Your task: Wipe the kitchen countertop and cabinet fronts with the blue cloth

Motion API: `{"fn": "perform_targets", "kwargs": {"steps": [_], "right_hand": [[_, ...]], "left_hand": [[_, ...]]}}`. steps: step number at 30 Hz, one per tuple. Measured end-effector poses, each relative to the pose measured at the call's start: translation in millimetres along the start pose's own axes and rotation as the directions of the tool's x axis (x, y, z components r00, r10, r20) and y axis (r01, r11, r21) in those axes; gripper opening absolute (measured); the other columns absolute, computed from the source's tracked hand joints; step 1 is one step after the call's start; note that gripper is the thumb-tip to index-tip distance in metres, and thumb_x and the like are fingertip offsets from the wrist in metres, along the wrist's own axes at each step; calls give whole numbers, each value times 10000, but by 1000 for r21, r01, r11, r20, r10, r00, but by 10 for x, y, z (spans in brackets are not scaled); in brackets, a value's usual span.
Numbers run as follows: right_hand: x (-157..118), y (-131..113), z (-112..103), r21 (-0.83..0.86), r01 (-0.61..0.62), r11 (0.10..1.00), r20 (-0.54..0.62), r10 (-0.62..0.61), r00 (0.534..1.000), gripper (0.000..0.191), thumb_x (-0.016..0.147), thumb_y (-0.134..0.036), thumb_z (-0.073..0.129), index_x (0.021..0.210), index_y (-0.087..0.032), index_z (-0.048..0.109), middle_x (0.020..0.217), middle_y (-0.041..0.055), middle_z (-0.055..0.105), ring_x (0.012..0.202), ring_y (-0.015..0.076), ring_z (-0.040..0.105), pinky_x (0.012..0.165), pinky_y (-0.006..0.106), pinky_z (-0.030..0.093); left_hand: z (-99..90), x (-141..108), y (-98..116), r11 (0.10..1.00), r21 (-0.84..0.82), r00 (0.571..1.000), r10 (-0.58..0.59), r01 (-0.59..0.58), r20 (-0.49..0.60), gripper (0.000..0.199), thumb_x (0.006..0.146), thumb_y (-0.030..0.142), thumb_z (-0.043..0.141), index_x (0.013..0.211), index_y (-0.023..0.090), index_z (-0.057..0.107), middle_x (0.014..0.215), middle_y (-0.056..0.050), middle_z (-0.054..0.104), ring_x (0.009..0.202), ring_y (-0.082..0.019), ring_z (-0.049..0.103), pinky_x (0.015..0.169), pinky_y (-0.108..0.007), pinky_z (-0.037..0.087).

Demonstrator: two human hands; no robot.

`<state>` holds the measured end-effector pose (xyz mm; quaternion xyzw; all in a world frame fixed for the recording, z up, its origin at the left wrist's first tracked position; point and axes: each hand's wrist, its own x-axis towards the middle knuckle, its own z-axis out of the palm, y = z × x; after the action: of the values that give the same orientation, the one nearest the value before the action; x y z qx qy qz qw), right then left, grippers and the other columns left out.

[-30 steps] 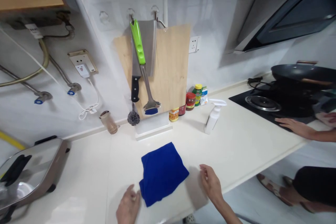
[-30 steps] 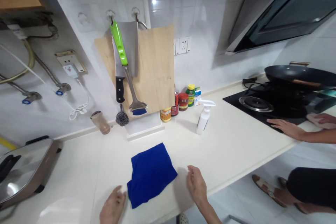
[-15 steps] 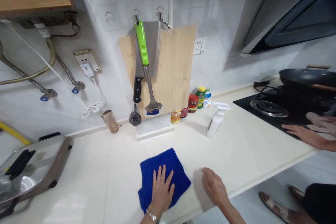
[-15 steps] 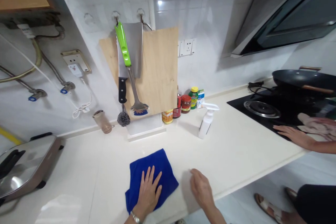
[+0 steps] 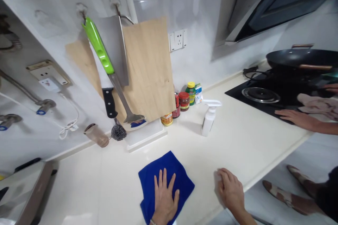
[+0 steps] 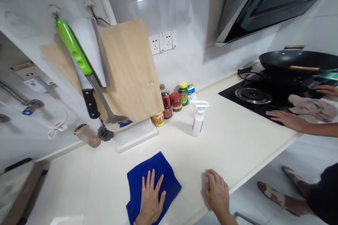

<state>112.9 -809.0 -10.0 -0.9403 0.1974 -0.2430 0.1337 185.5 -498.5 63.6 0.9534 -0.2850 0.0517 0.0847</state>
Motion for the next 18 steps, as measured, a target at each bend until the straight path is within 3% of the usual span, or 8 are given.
{"fn": "perform_targets", "kwargs": {"steps": [12, 18], "right_hand": [[-81, 201, 123, 52, 52, 997, 0, -52, 999, 374, 826, -260, 469, 1185, -265, 570, 1272, 79, 630, 1088, 300, 603, 868, 456, 474], [-99, 249, 146, 83, 55, 995, 27, -57, 998, 392, 810, -262, 517, 1198, -298, 560, 1263, 70, 645, 1094, 316, 617, 861, 462, 497]], "left_hand": [[275, 1579, 176, 990, -137, 1000, 29, -29, -3, 591, 976, 447, 463, 1535, 409, 275, 1678, -62, 161, 1533, -317, 196, 1233, -607, 264], [503, 2258, 402, 986, -162, 999, 45, -47, -15, 587, 976, 449, 455, 1537, 386, 295, 1684, -59, 139, 1537, -296, 187, 1247, -550, 259]]}}
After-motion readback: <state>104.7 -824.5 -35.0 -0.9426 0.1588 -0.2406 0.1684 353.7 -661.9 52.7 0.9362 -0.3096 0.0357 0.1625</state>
